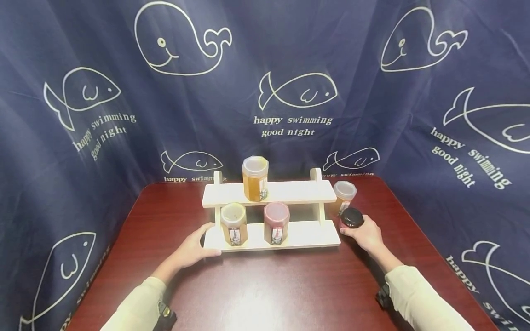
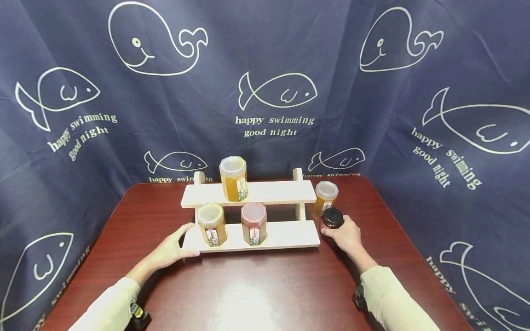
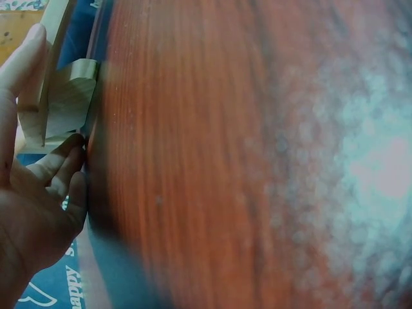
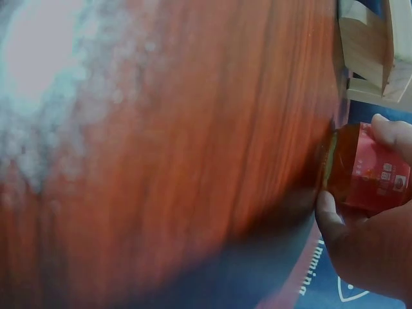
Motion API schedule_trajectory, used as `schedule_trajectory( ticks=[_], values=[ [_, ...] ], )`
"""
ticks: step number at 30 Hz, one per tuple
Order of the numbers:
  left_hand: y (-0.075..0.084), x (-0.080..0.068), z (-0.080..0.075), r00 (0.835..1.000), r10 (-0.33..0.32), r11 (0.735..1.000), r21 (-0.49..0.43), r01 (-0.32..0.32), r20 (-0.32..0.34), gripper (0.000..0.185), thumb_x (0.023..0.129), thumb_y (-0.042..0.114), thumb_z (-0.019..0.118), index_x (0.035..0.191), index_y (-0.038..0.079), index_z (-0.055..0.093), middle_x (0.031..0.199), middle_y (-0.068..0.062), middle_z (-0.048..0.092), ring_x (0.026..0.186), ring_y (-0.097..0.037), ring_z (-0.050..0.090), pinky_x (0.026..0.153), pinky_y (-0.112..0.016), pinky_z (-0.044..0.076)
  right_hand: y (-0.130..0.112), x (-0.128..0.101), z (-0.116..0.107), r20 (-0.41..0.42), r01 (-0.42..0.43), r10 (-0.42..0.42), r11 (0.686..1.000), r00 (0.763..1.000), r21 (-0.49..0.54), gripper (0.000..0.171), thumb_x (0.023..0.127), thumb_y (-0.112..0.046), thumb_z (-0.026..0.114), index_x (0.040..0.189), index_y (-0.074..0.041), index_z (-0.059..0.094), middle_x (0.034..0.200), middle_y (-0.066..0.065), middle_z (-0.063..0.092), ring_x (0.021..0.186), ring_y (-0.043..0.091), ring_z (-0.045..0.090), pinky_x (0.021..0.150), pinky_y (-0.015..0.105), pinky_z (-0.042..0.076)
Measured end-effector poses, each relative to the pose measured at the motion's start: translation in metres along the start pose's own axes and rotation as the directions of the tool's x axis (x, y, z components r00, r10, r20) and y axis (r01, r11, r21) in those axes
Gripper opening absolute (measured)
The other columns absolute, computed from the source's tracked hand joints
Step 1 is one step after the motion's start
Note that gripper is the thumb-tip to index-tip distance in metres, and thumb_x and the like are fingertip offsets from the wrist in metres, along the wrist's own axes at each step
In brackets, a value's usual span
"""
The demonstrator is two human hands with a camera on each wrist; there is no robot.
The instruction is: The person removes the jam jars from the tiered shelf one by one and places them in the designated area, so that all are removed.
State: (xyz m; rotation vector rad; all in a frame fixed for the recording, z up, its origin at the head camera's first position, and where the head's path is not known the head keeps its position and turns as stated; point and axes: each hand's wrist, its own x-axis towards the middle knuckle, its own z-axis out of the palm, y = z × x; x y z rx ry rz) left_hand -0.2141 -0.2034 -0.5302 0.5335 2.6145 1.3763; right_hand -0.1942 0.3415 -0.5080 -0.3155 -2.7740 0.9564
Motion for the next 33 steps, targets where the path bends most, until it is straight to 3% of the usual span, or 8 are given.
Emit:
schedule_trajectory(
  ticks=[9,21,27,30,33],
  values=[
    [0.002,0.000,-0.001,1.000,0.000,1.000,0.012,0.000,-0.012,0.092,0.073,0.035,0.091,0.148,0.009,0.043,0.129,-0.019,0.057,0.054,-0.018,0.060,0.054,-0.033,0.055,-0.002,0.001,0.001,-0.002,-0.011,0.011,1.000,1.000,0.012,0.075,0.076,-0.031,0.088,0.123,0.015,0.052,0.115,0.036,0.061,0.107,0.053,0.058,0.089,0.061,0.047],
    [-0.001,0.000,0.000,1.000,-0.001,1.000,0.009,0.001,-0.011,0.092,0.073,0.033,0.091,0.148,0.010,0.043,0.125,-0.019,0.058,0.053,-0.018,0.060,0.053,-0.033,0.055,-0.001,-0.004,0.005,-0.003,-0.015,0.015,0.999,1.000,0.041,0.079,0.076,-0.031,0.088,0.129,0.013,0.050,0.122,0.035,0.059,0.113,0.054,0.056,0.092,0.062,0.046],
    [-0.002,0.001,0.001,1.000,0.013,1.000,0.013,-0.013,-0.008,0.090,0.073,0.034,0.090,0.147,0.011,0.044,0.120,-0.018,0.060,0.053,-0.017,0.060,0.052,-0.033,0.056,-0.007,-0.002,-0.012,0.098,-0.019,0.002,0.985,0.995,0.172,0.114,0.075,-0.027,0.090,0.155,0.008,0.017,0.143,0.039,0.040,0.131,0.054,0.041,0.108,0.064,0.034],
    [-0.002,0.001,0.002,1.000,0.026,1.000,0.005,-0.026,-0.004,0.090,0.074,0.034,0.090,0.147,0.010,0.043,0.118,-0.020,0.060,0.056,-0.016,0.060,0.050,-0.033,0.056,-0.021,-0.006,-0.030,0.008,0.030,-0.033,0.976,0.999,0.214,0.113,0.076,-0.023,0.089,0.157,0.004,0.015,0.145,0.037,0.041,0.132,0.051,0.042,0.107,0.060,0.035],
    [-0.001,0.000,0.001,0.999,0.030,1.000,0.006,-0.030,-0.018,0.090,0.073,0.033,0.090,0.147,0.008,0.044,0.120,-0.020,0.059,0.058,-0.016,0.060,0.051,-0.033,0.055,-0.047,-0.014,-0.040,-0.204,0.135,-0.085,0.960,0.975,0.245,0.088,0.077,-0.016,0.088,0.150,-0.002,0.041,0.137,0.024,0.056,0.123,0.036,0.054,0.098,0.042,0.044]
  ],
)
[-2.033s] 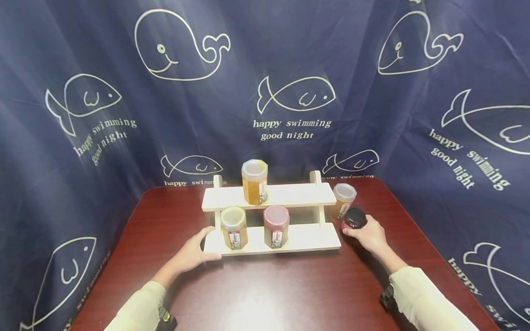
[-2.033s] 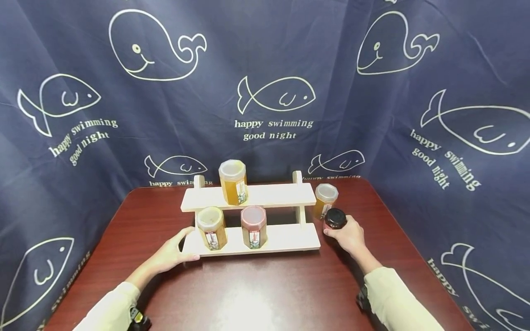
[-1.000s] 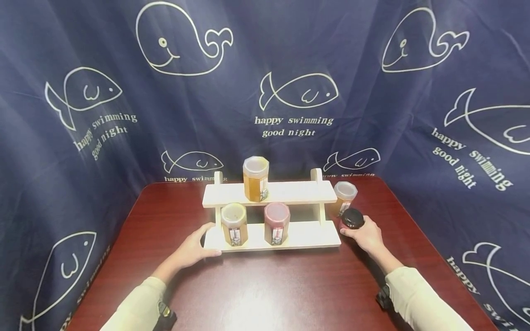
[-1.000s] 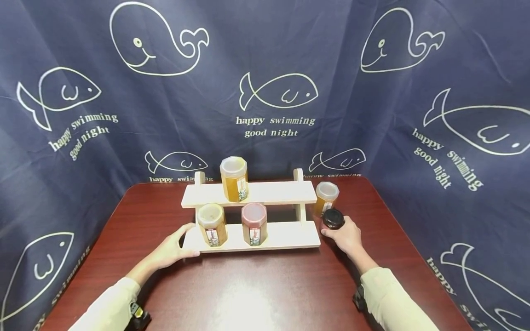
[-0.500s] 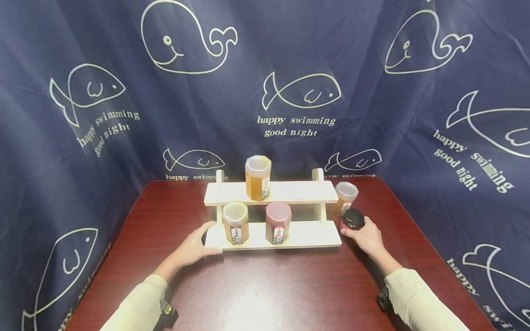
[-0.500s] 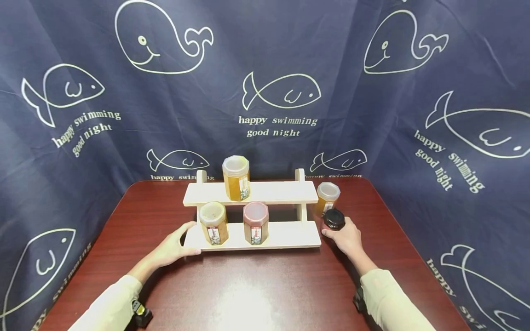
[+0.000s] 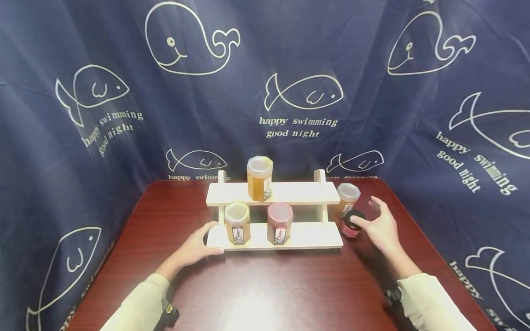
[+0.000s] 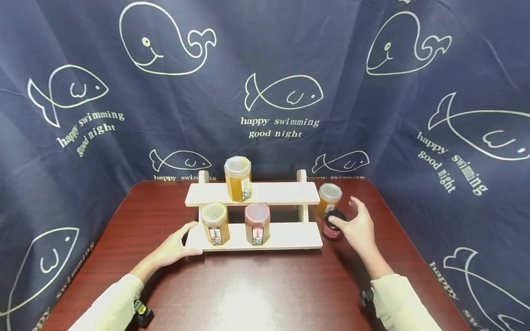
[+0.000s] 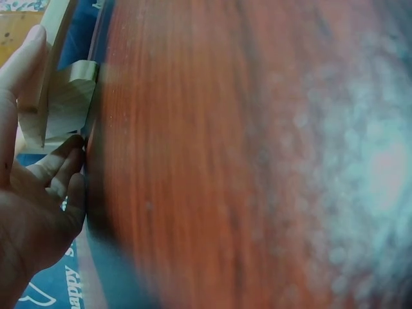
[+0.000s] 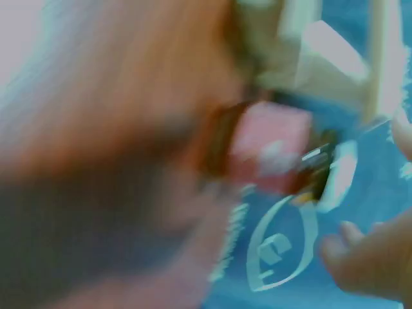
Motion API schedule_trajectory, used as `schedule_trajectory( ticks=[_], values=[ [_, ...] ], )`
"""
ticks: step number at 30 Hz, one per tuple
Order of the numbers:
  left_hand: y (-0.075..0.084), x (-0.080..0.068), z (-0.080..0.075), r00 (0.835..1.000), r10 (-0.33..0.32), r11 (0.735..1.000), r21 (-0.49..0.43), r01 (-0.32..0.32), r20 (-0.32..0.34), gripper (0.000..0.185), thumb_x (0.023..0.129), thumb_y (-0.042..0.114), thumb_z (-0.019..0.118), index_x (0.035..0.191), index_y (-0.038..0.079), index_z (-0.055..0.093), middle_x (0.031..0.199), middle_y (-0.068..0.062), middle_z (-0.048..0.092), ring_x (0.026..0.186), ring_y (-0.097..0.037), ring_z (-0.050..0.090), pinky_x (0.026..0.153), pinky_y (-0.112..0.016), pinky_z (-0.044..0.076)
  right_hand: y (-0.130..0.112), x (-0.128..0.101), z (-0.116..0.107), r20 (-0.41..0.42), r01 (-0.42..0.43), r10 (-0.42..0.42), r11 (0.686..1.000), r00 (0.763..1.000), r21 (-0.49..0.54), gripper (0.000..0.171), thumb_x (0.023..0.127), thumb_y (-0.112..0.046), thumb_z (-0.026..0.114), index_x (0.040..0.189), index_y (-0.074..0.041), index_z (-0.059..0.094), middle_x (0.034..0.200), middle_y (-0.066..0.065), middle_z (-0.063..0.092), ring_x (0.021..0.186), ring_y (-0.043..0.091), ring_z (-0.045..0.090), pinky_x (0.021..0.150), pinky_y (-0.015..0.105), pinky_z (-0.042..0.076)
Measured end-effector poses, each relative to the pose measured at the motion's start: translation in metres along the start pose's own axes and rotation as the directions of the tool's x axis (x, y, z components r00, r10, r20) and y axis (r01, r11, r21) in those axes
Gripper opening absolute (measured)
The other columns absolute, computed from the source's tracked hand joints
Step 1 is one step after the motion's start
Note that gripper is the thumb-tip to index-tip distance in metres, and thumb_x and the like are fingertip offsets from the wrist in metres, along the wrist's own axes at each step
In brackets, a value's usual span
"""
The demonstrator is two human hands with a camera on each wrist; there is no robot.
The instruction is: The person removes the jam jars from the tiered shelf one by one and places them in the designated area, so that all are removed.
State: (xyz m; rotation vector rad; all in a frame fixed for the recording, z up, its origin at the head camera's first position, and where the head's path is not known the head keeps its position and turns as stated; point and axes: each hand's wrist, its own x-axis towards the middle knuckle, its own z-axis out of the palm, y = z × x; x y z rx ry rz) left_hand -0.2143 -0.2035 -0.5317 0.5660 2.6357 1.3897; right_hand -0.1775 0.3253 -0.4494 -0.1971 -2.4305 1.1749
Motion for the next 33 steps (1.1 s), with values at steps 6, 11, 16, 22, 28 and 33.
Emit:
schedule_trajectory(
  ticks=[6,11,16,22,28,33],
  values=[
    [0.000,0.000,0.002,1.000,0.001,1.000,0.007,-0.001,0.006,0.090,0.074,0.034,0.090,0.147,0.009,0.043,0.121,-0.020,0.059,0.058,-0.016,0.060,0.051,-0.033,0.055,-0.055,-0.020,0.023,-0.054,0.214,-0.207,0.952,0.977,0.217,0.045,0.078,0.002,0.084,0.119,-0.001,0.068,0.106,0.019,0.069,0.091,0.018,0.067,0.080,0.019,0.053],
    [0.001,0.000,0.004,1.000,-0.016,1.000,-0.015,0.016,0.008,0.091,0.074,0.034,0.090,0.148,0.010,0.043,0.122,-0.019,0.058,0.060,-0.018,0.061,0.050,-0.034,0.056,-0.082,-0.039,0.056,0.223,0.184,-0.224,0.965,0.949,0.188,0.053,0.079,-0.012,0.087,0.125,0.000,0.064,0.114,0.020,0.069,0.102,0.034,0.067,0.087,0.038,0.057],
    [0.002,0.002,0.004,1.000,0.001,1.000,-0.018,-0.001,0.004,0.089,0.074,0.031,0.091,0.147,0.009,0.044,0.119,-0.019,0.059,0.060,-0.018,0.060,0.049,-0.034,0.055,-0.089,-0.048,0.089,0.356,0.121,-0.160,0.984,0.921,0.129,0.080,0.075,-0.025,0.091,0.139,0.003,0.053,0.130,0.023,0.061,0.113,0.039,0.065,0.097,0.050,0.053],
    [0.004,0.000,0.003,1.000,-0.010,1.000,-0.020,0.010,0.000,0.089,0.074,0.029,0.091,0.147,0.009,0.044,0.125,-0.021,0.058,0.060,-0.018,0.060,0.048,-0.034,0.055,-0.093,-0.057,0.122,0.348,0.109,-0.175,0.974,0.921,0.201,0.087,0.069,-0.022,0.094,0.139,0.005,0.051,0.130,0.022,0.061,0.118,0.037,0.061,0.102,0.051,0.049],
    [0.003,-0.001,0.002,1.000,-0.020,1.000,-0.021,0.020,-0.004,0.090,0.074,0.028,0.091,0.148,0.009,0.044,0.127,-0.022,0.057,0.056,-0.018,0.060,0.048,-0.034,0.055,-0.098,-0.064,0.139,0.310,0.072,-0.144,0.970,0.940,0.232,0.087,0.067,-0.024,0.096,0.139,-0.001,0.053,0.128,0.016,0.062,0.118,0.032,0.060,0.100,0.050,0.050],
    [0.004,-0.002,0.001,1.000,-0.014,1.000,-0.021,0.014,-0.011,0.090,0.074,0.029,0.091,0.148,0.009,0.044,0.124,-0.021,0.059,0.058,-0.018,0.059,0.049,-0.034,0.055,-0.101,-0.069,0.146,0.240,0.068,-0.135,0.961,0.961,0.269,0.084,0.067,-0.021,0.095,0.137,0.001,0.055,0.126,0.018,0.065,0.114,0.034,0.064,0.096,0.049,0.054]
  ],
)
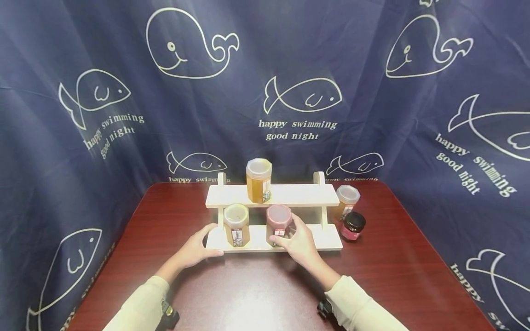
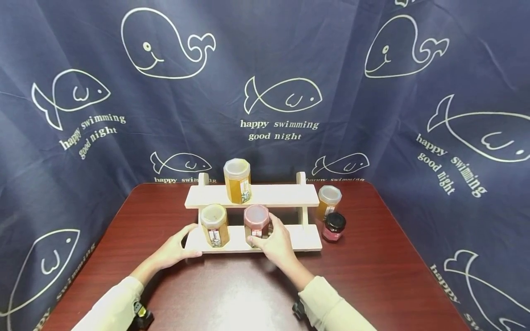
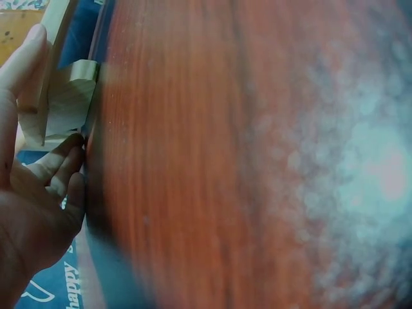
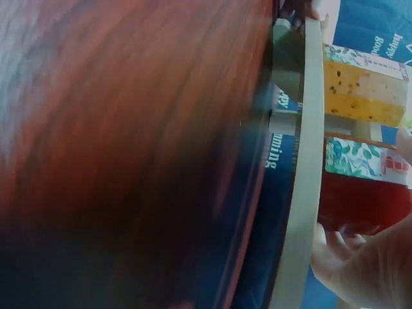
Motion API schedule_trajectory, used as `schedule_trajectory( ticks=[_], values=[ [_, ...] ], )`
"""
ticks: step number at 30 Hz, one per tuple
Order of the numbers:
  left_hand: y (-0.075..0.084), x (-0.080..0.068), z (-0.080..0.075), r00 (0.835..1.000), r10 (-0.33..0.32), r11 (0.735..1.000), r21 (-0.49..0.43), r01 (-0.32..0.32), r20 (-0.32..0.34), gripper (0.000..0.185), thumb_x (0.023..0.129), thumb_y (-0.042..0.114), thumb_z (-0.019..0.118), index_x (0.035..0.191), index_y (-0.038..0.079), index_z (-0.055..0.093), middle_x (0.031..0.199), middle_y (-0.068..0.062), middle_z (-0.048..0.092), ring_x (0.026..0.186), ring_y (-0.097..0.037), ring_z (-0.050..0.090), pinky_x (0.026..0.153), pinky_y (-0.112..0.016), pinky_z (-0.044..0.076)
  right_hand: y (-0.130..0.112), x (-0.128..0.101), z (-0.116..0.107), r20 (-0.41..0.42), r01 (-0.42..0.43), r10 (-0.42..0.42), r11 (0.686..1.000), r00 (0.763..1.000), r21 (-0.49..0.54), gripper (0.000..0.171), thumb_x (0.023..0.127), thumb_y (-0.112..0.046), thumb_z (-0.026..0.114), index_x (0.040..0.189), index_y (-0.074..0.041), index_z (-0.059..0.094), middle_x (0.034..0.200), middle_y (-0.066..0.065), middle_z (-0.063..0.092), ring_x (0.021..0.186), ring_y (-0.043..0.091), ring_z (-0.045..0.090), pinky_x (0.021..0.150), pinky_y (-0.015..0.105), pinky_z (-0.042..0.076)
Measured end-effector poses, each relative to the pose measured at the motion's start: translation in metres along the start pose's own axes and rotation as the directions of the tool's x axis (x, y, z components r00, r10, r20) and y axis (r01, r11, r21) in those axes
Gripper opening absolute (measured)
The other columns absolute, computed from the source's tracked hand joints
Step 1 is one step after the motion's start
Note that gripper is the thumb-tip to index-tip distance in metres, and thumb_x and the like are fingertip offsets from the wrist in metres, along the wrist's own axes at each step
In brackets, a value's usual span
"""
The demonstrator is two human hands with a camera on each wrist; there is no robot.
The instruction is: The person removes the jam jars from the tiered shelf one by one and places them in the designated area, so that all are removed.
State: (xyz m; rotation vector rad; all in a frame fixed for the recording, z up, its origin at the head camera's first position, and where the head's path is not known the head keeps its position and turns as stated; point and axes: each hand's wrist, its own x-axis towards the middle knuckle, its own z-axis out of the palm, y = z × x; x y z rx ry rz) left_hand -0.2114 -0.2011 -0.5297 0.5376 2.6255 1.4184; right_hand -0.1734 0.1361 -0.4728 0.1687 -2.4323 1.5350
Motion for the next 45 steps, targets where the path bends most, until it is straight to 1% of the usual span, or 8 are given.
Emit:
schedule_trajectory(
  ticks=[5,12,20,25,30,36,42,45],
  values=[
    [0.000,-0.002,0.000,1.000,0.000,1.000,0.010,0.000,0.000,0.090,0.074,0.032,0.090,0.148,0.009,0.043,0.124,-0.020,0.059,0.059,-0.017,0.059,0.051,-0.033,0.055,-0.001,-0.003,0.006,-0.047,0.029,-0.027,0.999,0.999,0.026,0.078,0.064,-0.017,0.097,0.130,-0.001,0.060,0.118,0.015,0.068,0.112,0.031,0.065,0.094,0.048,0.055],
    [-0.002,-0.002,0.000,1.000,-0.002,1.000,-0.007,0.002,0.008,0.091,0.075,0.033,0.090,0.149,0.009,0.042,0.125,-0.021,0.058,0.057,-0.017,0.060,0.049,-0.035,0.056,0.002,-0.005,0.013,-0.095,0.006,-0.015,0.996,0.995,-0.088,0.073,0.066,-0.025,0.095,0.126,-0.002,0.061,0.114,0.015,0.069,0.108,0.031,0.065,0.089,0.049,0.055],
    [-0.004,-0.001,0.001,1.000,0.007,1.000,0.008,-0.007,0.005,0.091,0.075,0.033,0.090,0.149,0.008,0.042,0.127,-0.021,0.058,0.057,-0.016,0.060,0.050,-0.033,0.055,0.003,-0.005,0.011,-0.124,0.027,-0.038,0.996,0.992,-0.086,0.071,0.064,-0.023,0.096,0.123,-0.003,0.065,0.112,0.015,0.072,0.105,0.033,0.068,0.087,0.048,0.058],
    [-0.004,-0.002,0.002,1.000,0.004,1.000,-0.007,-0.004,0.011,0.091,0.074,0.032,0.090,0.148,0.009,0.043,0.127,-0.021,0.058,0.057,-0.018,0.060,0.049,-0.035,0.056,0.001,-0.006,0.003,-0.124,0.048,-0.065,0.989,0.990,-0.141,0.070,0.062,-0.027,0.096,0.122,-0.005,0.067,0.107,0.013,0.073,0.094,0.027,0.071,0.078,0.043,0.059],
    [-0.003,-0.002,0.001,1.000,-0.013,1.000,-0.016,0.014,0.011,0.090,0.074,0.032,0.090,0.148,0.011,0.043,0.124,-0.021,0.058,0.054,-0.019,0.061,0.049,-0.035,0.056,-0.007,-0.006,-0.011,-0.107,0.052,-0.072,0.982,0.992,-0.179,0.066,0.062,-0.032,0.096,0.118,-0.008,0.068,0.101,0.008,0.074,0.081,0.018,0.068,0.070,0.036,0.056],
    [-0.003,-0.001,0.000,1.000,-0.013,1.000,-0.013,0.013,0.011,0.090,0.075,0.032,0.090,0.148,0.012,0.043,0.123,-0.019,0.059,0.057,-0.019,0.061,0.050,-0.036,0.056,-0.014,-0.006,-0.037,-0.035,0.044,-0.049,0.990,0.998,-0.135,0.064,0.064,-0.028,0.096,0.119,-0.010,0.068,0.104,0.006,0.074,0.092,0.019,0.068,0.079,0.039,0.057],
    [-0.003,0.000,-0.001,1.000,0.020,1.000,-0.016,-0.020,0.011,0.088,0.075,0.032,0.090,0.147,0.011,0.044,0.117,-0.018,0.060,0.058,-0.020,0.061,0.048,-0.036,0.056,-0.020,-0.006,-0.072,-0.017,0.064,-0.068,0.980,0.998,-0.186,0.064,0.066,-0.033,0.095,0.120,-0.010,0.069,0.105,0.005,0.074,0.095,0.020,0.068,0.081,0.042,0.056],
    [-0.004,0.001,-0.001,1.000,0.022,1.000,-0.022,-0.021,0.018,0.087,0.075,0.032,0.090,0.147,0.012,0.044,0.114,-0.018,0.061,0.058,-0.020,0.061,0.047,-0.036,0.056,-0.022,-0.005,-0.093,-0.002,0.051,-0.052,0.986,0.999,-0.159,0.064,0.069,-0.030,0.094,0.123,-0.008,0.068,0.105,0.008,0.073,0.093,0.018,0.067,0.079,0.036,0.057]
  ],
)
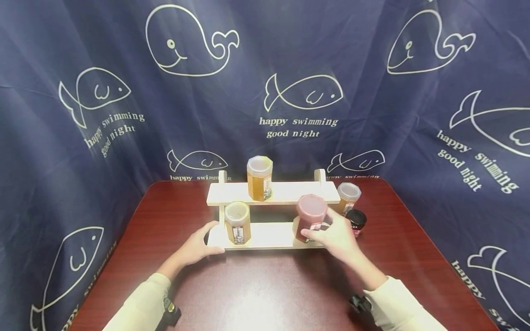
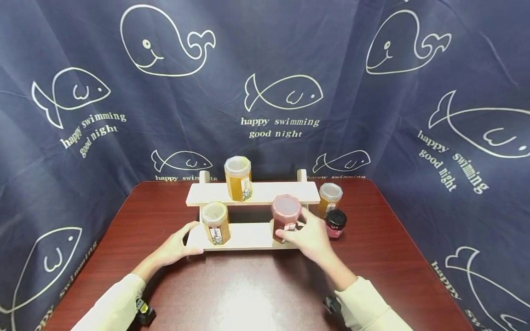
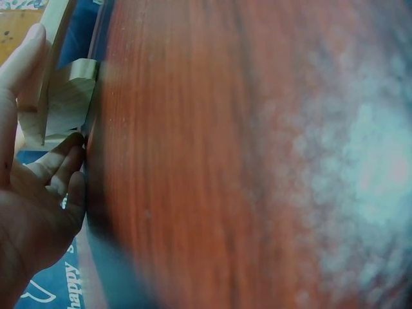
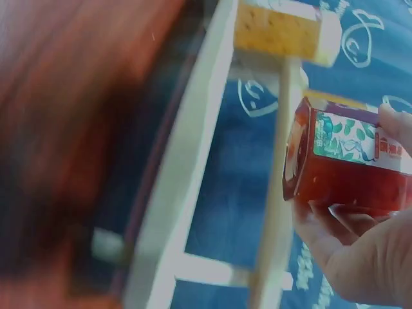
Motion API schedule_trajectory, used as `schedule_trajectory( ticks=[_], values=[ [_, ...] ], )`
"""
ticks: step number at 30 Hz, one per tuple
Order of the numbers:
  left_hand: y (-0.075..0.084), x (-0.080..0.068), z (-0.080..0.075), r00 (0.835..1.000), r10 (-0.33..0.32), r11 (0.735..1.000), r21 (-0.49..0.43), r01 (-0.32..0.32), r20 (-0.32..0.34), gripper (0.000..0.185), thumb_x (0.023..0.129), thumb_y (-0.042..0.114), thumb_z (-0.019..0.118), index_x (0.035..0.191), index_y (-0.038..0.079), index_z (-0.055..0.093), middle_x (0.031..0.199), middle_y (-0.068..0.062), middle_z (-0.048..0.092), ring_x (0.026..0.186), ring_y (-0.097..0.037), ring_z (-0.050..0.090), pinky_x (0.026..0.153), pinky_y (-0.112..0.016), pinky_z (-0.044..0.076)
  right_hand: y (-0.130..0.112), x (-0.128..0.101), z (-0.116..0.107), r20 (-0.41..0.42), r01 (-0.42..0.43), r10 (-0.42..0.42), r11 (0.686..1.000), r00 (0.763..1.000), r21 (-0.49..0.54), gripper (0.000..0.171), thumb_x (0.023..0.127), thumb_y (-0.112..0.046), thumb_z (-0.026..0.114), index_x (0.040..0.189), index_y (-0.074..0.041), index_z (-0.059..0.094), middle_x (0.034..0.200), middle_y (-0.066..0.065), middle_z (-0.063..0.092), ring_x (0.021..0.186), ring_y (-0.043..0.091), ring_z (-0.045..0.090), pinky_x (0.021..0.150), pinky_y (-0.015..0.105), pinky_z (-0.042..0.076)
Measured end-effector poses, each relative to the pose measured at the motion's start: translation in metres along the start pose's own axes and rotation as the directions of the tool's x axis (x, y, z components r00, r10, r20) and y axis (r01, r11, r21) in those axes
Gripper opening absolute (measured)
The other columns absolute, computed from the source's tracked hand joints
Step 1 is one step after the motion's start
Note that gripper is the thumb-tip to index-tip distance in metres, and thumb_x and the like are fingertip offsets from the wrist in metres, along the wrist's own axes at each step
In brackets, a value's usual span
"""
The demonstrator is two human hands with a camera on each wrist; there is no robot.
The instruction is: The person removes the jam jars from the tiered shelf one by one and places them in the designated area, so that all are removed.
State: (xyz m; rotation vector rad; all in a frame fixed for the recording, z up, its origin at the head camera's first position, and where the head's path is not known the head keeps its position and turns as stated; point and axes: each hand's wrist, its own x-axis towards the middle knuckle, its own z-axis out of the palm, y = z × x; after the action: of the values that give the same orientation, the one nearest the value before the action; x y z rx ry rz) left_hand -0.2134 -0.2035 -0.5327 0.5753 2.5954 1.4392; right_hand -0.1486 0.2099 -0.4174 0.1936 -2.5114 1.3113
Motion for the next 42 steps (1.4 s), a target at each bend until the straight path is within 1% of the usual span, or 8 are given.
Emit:
schedule_trajectory(
  ticks=[3,7,15,21,26,31,38,42],
  values=[
    [0.000,0.000,0.000,1.000,-0.002,1.000,-0.003,0.002,0.000,0.087,0.075,0.031,0.090,0.147,0.012,0.044,0.114,-0.018,0.061,0.058,-0.020,0.062,0.047,-0.037,0.056,0.006,0.003,-0.022,0.017,-0.005,0.005,1.000,1.000,0.026,0.058,0.073,-0.026,0.093,0.121,-0.006,0.067,0.097,0.008,0.073,0.083,0.017,0.067,0.070,0.027,0.057],
    [-0.001,0.000,-0.001,1.000,0.002,1.000,0.006,-0.002,-0.004,0.088,0.075,0.031,0.090,0.147,0.011,0.044,0.117,-0.018,0.060,0.059,-0.019,0.061,0.048,-0.036,0.056,0.018,0.008,-0.051,0.004,0.002,-0.002,1.000,1.000,-0.018,0.048,0.075,-0.024,0.091,0.114,-0.006,0.067,0.084,0.006,0.070,0.072,0.014,0.066,0.061,0.024,0.053],
    [0.001,-0.001,-0.002,1.000,0.000,1.000,0.002,0.000,-0.002,0.088,0.075,0.032,0.090,0.147,0.011,0.043,0.114,-0.018,0.060,0.058,-0.020,0.061,0.048,-0.036,0.056,0.038,0.016,-0.099,-0.068,-0.018,0.009,0.992,0.998,-0.124,0.047,0.080,-0.027,0.088,0.114,-0.005,0.065,0.084,0.004,0.069,0.074,0.008,0.062,0.065,0.018,0.047],
    [-0.001,-0.001,-0.001,1.000,-0.001,1.000,-0.001,0.001,0.008,0.087,0.075,0.031,0.089,0.147,0.011,0.043,0.109,-0.017,0.061,0.056,-0.018,0.061,0.048,-0.036,0.056,0.062,0.024,-0.131,-0.095,-0.011,0.001,0.994,0.995,-0.113,0.048,0.082,-0.019,0.086,0.120,-0.002,0.062,0.080,-0.004,0.066,0.070,0.006,0.061,0.059,0.018,0.049],
    [0.002,-0.001,-0.001,1.000,0.020,1.000,0.008,-0.020,0.003,0.088,0.075,0.030,0.089,0.147,0.007,0.043,0.112,-0.019,0.060,0.055,-0.018,0.061,0.048,-0.035,0.055,0.090,0.033,-0.154,-0.109,-0.040,0.029,0.994,0.994,-0.104,0.050,0.082,-0.018,0.085,0.122,-0.001,0.059,0.081,-0.010,0.065,0.071,0.003,0.060,0.060,0.017,0.049],
    [0.003,0.001,-0.004,1.000,0.013,0.999,0.030,-0.013,-0.004,0.088,0.076,0.032,0.089,0.147,0.008,0.044,0.116,-0.019,0.060,0.055,-0.017,0.060,0.050,-0.034,0.055,0.118,0.044,-0.164,-0.094,-0.083,0.078,0.995,0.993,-0.056,0.047,0.083,-0.016,0.084,0.121,-0.005,0.058,0.083,-0.016,0.065,0.073,0.001,0.060,0.064,0.014,0.048],
    [0.001,0.002,-0.003,1.000,-0.008,1.000,0.017,0.008,0.006,0.090,0.076,0.032,0.089,0.148,0.009,0.042,0.116,-0.018,0.060,0.057,-0.018,0.061,0.050,-0.035,0.056,0.149,0.059,-0.161,-0.067,-0.117,0.116,0.993,0.991,0.000,0.039,0.084,-0.014,0.083,0.114,-0.008,0.059,0.079,-0.012,0.062,0.072,0.002,0.057,0.063,0.016,0.048],
    [0.001,0.001,-0.001,1.000,-0.001,1.000,-0.002,0.001,0.017,0.089,0.075,0.030,0.089,0.148,0.010,0.042,0.112,-0.018,0.060,0.059,-0.019,0.061,0.048,-0.037,0.056,0.163,0.067,-0.154,-0.054,-0.149,0.154,0.985,0.987,0.090,0.035,0.084,-0.010,0.082,0.109,-0.019,0.059,0.080,-0.013,0.061,0.073,0.002,0.057,0.063,0.018,0.051]
  ],
)
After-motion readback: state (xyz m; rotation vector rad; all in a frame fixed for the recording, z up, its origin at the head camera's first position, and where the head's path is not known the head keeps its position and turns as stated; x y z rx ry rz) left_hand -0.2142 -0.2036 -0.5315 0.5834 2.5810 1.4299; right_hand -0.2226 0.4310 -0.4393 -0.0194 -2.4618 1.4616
